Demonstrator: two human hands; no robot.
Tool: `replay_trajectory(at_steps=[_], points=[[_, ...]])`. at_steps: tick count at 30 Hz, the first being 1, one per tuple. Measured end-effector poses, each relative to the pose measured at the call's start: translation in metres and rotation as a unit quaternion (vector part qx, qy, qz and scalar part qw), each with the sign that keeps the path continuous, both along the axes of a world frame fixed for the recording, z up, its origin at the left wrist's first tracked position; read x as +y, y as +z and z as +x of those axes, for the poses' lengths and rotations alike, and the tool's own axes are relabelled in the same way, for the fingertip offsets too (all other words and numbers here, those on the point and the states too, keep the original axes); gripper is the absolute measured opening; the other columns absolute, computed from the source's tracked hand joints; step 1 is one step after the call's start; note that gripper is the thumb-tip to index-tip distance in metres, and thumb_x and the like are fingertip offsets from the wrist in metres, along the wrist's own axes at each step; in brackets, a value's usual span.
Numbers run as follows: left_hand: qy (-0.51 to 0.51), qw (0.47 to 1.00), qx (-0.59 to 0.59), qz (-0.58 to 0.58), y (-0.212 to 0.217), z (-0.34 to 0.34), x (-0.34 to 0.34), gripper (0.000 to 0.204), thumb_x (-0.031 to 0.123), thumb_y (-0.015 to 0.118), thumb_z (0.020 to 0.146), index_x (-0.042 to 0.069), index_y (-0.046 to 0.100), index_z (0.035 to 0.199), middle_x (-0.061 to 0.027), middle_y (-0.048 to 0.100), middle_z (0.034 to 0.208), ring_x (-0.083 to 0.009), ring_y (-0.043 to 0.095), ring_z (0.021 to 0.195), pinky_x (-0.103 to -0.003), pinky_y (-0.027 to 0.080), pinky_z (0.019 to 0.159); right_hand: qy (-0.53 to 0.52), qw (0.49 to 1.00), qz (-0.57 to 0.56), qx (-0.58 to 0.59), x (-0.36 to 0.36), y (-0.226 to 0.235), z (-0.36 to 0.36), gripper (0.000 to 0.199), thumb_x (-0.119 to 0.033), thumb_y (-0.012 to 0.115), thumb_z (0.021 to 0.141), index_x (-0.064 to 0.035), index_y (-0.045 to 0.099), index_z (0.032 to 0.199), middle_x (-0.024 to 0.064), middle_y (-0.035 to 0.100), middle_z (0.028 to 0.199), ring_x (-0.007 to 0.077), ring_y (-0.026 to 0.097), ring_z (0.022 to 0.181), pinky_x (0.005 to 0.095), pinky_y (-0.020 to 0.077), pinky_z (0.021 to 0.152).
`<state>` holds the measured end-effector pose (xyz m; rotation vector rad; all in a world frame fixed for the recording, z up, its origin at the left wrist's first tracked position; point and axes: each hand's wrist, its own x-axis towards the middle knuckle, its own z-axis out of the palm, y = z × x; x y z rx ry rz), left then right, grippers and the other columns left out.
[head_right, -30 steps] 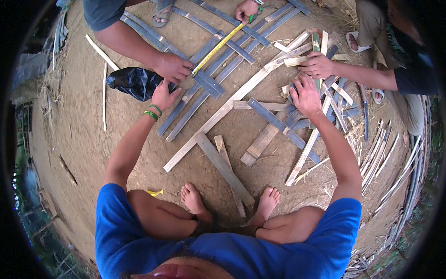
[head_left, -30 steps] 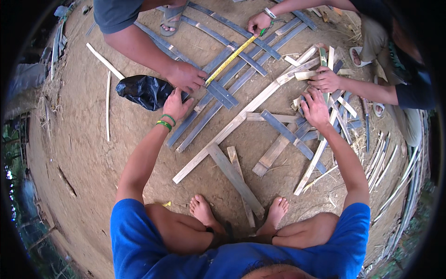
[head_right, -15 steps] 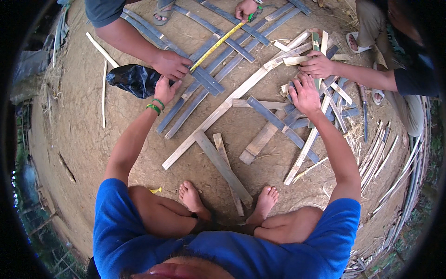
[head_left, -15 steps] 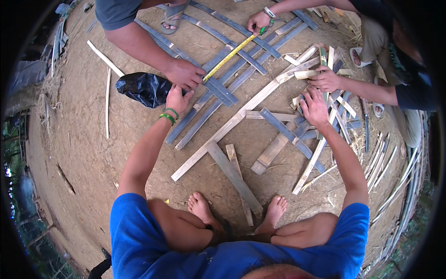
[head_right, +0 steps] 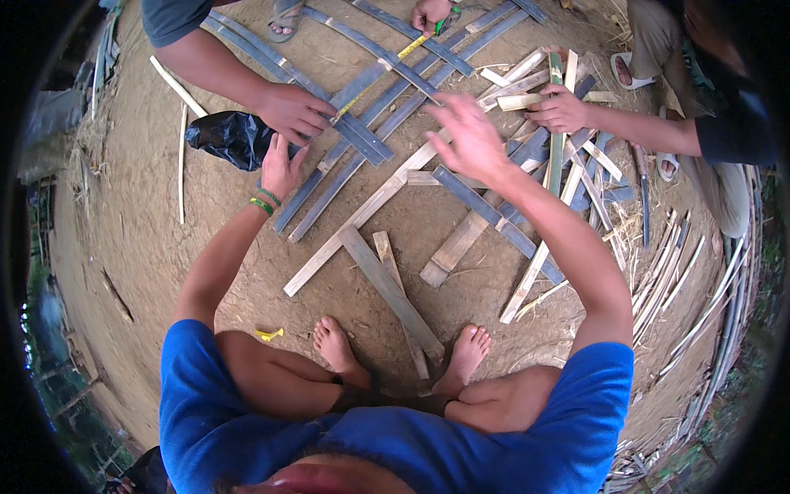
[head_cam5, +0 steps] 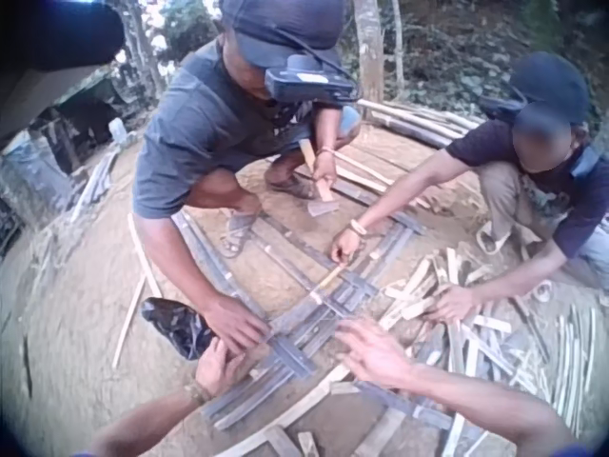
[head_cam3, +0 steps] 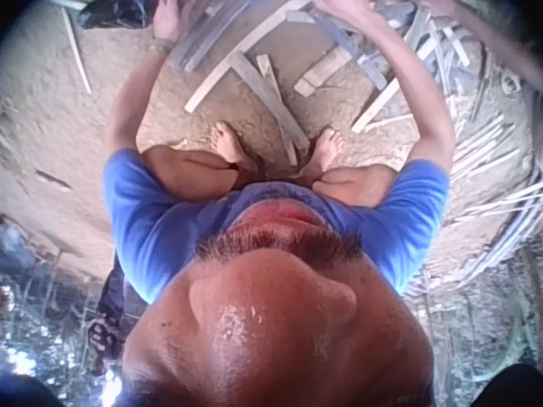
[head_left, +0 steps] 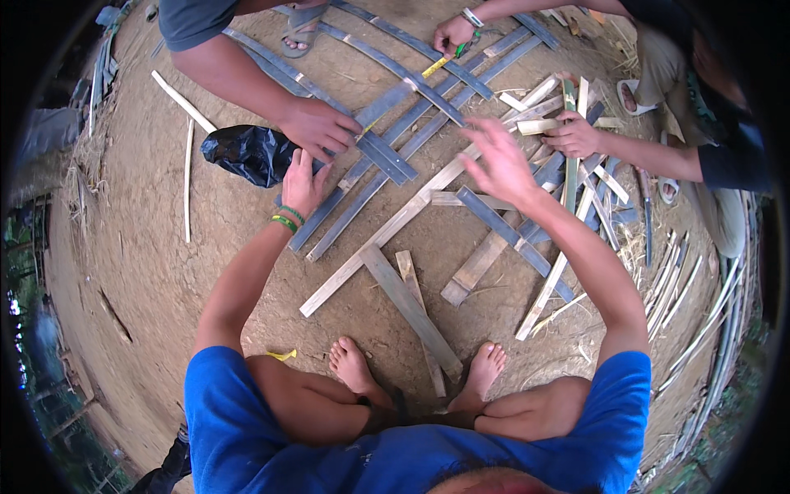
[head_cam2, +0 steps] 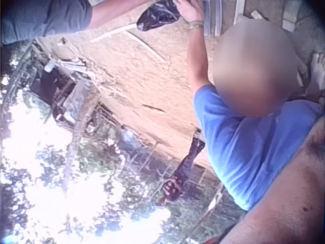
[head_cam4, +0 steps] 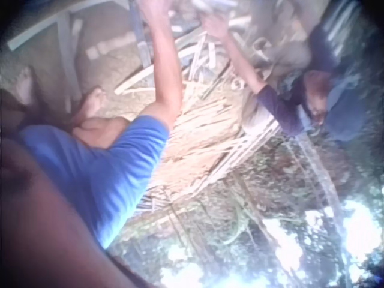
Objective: The person sits on the ground and uses a knife to split and shape thin strips of bamboo. They then use a tape measure to measure the length of the bamboo strips alongside other workers.
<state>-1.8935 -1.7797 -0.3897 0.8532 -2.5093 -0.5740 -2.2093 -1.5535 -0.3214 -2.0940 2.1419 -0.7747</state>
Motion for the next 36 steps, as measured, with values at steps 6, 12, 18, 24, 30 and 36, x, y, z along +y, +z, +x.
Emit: replay_trajectory(at_steps=[6,12,18,24,30,36], points=[[-0.183,0.970,-0.097,-0.126,0.042,0.006,0.006,0.036,0.020,0.071,0.085,0.005,0.058,0.115,-0.0162,0.056,0.103,-0.0370,0.055,0.098,-0.045,0.045,0.085,0.106,0.988,0.102,0.039,-0.048,0.005,0.067,0.031,-0.025,0.061,0.094,-0.0038,0.063,0.116,0.0142,0.062,0.121,0.0295,0.057,0.118,0.0475,0.0441,0.101],[-0.001,0.962,0.096,-0.255,0.092,-0.047,0.025,0.045,0.015,0.071,0.084,0.005,0.057,0.126,-0.0102,0.059,0.112,-0.0297,0.058,0.104,-0.038,0.043,0.097,-0.030,0.848,0.213,-0.485,-0.045,-0.033,0.084,0.019,-0.019,0.065,0.094,-0.0059,0.060,0.107,0.0072,0.070,0.091,0.0200,0.067,0.085,0.0361,0.0534,0.075],[0.038,0.850,0.126,0.510,0.025,-0.056,0.034,0.030,0.021,0.060,0.099,0.004,0.058,0.124,-0.0060,0.066,0.102,-0.0134,0.062,0.090,-0.029,0.052,0.079,-0.100,0.700,0.093,-0.701,-0.092,-0.050,0.136,0.027,-0.007,0.067,0.091,-0.0062,0.052,0.114,0.0083,0.068,0.102,0.0139,0.064,0.092,0.0329,0.0546,0.073],[0.062,0.793,0.087,0.599,0.014,-0.059,0.004,0.025,0.025,0.054,0.102,0.009,0.058,0.121,0.0000,0.063,0.088,-0.0076,0.058,0.076,-0.023,0.048,0.063,-0.067,0.835,0.199,-0.509,-0.106,-0.052,0.109,0.050,-0.021,0.069,0.089,-0.0037,0.053,0.134,0.0132,0.066,0.111,0.0210,0.065,0.096,0.0336,0.0530,0.084],[0.118,0.862,-0.025,0.492,-0.011,-0.040,-0.035,0.025,0.033,0.057,0.100,0.009,0.064,0.105,0.0018,0.055,0.071,-0.0070,0.049,0.058,-0.024,0.042,0.053,-0.105,0.922,0.209,-0.309,-0.052,-0.046,0.050,0.042,-0.028,0.066,0.091,-0.0082,0.059,0.128,0.0151,0.065,0.113,0.0264,0.065,0.104,0.0375,0.0514,0.092],[0.099,0.885,-0.036,0.454,-0.041,-0.030,-0.057,0.034,0.040,0.060,0.097,0.007,0.065,0.095,-0.0001,0.057,0.065,-0.0088,0.050,0.052,-0.027,0.042,0.048,-0.107,0.976,0.106,-0.155,0.019,-0.068,-0.002,0.035,-0.023,0.064,0.090,-0.0059,0.061,0.121,0.0153,0.060,0.117,0.0354,0.062,0.106,0.0424,0.0497,0.093]])
